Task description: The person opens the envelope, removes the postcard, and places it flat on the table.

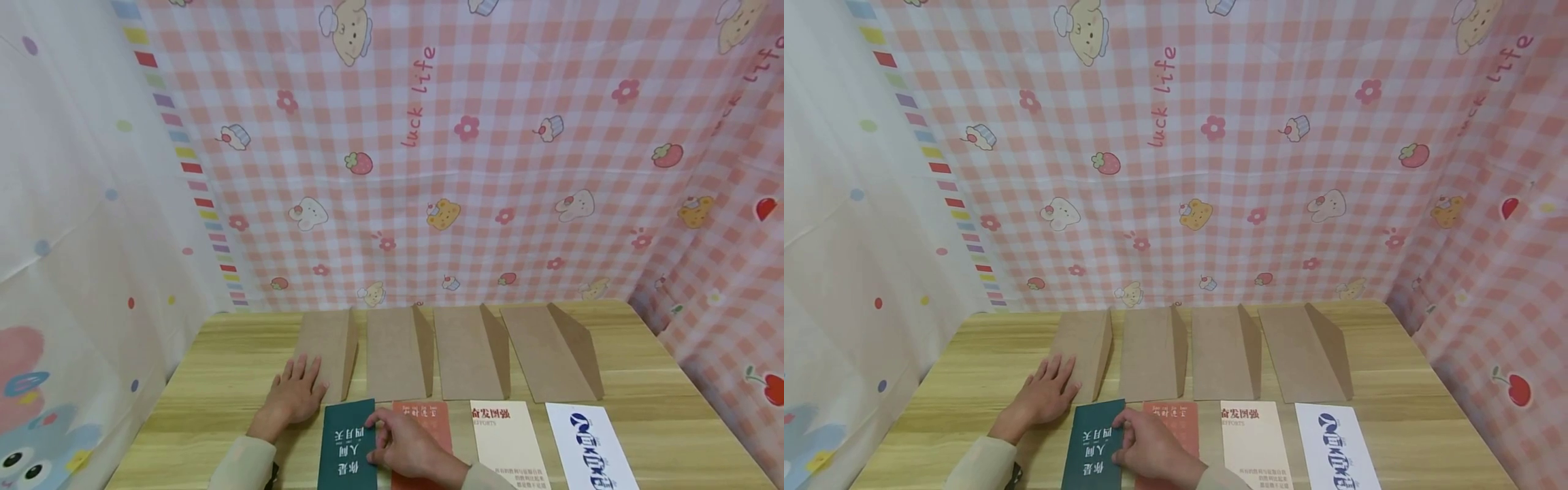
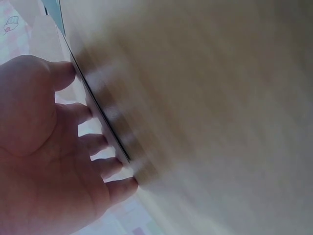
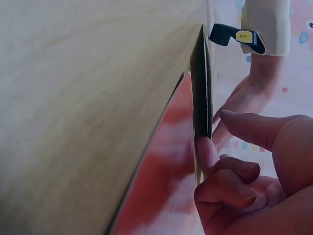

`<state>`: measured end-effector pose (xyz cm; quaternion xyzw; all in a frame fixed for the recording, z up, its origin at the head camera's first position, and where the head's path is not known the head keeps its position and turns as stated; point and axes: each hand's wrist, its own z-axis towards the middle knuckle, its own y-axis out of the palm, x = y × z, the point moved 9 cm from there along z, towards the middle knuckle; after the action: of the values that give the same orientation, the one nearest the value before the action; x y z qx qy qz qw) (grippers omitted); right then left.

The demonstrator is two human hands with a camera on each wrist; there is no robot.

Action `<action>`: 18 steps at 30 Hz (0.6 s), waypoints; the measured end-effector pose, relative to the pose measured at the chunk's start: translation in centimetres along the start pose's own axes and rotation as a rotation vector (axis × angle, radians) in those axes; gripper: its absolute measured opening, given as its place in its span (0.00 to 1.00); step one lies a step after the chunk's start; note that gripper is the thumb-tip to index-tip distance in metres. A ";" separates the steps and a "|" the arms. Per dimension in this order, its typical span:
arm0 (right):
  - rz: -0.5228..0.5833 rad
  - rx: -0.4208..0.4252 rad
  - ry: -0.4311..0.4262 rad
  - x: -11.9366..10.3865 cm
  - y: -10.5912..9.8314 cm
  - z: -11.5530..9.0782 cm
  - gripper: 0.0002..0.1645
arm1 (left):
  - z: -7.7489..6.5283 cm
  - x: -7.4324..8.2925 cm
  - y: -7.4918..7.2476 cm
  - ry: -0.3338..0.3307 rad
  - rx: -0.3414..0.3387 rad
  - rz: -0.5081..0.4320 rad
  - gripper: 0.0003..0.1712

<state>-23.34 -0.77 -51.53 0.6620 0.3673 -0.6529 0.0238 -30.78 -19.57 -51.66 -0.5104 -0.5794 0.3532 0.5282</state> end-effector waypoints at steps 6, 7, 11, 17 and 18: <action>-0.011 0.017 -0.034 -0.3 -0.4 -0.2 0.22 | 0.1 -0.4 -0.1 -0.002 0.008 -0.010 0.35; -0.013 0.019 -0.033 -0.2 -0.4 -0.2 0.21 | 0.1 -0.4 0.0 -0.003 0.008 -0.011 0.35; -0.002 0.019 0.001 0.1 -0.9 -0.2 0.19 | 0.0 -0.5 -0.1 0.000 0.018 -0.011 0.35; 0.012 0.068 -0.030 0.0 -2.9 -0.9 0.20 | -0.1 -0.3 -0.6 0.018 0.067 -0.020 0.34; 0.003 0.081 -0.037 0.0 -3.4 -1.1 0.20 | -0.1 -0.2 -0.6 0.021 0.076 -0.019 0.34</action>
<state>-24.17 2.34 -49.86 0.6509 0.3391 -0.6792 0.0049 -30.83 -19.93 -51.08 -0.4880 -0.5648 0.3644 0.5568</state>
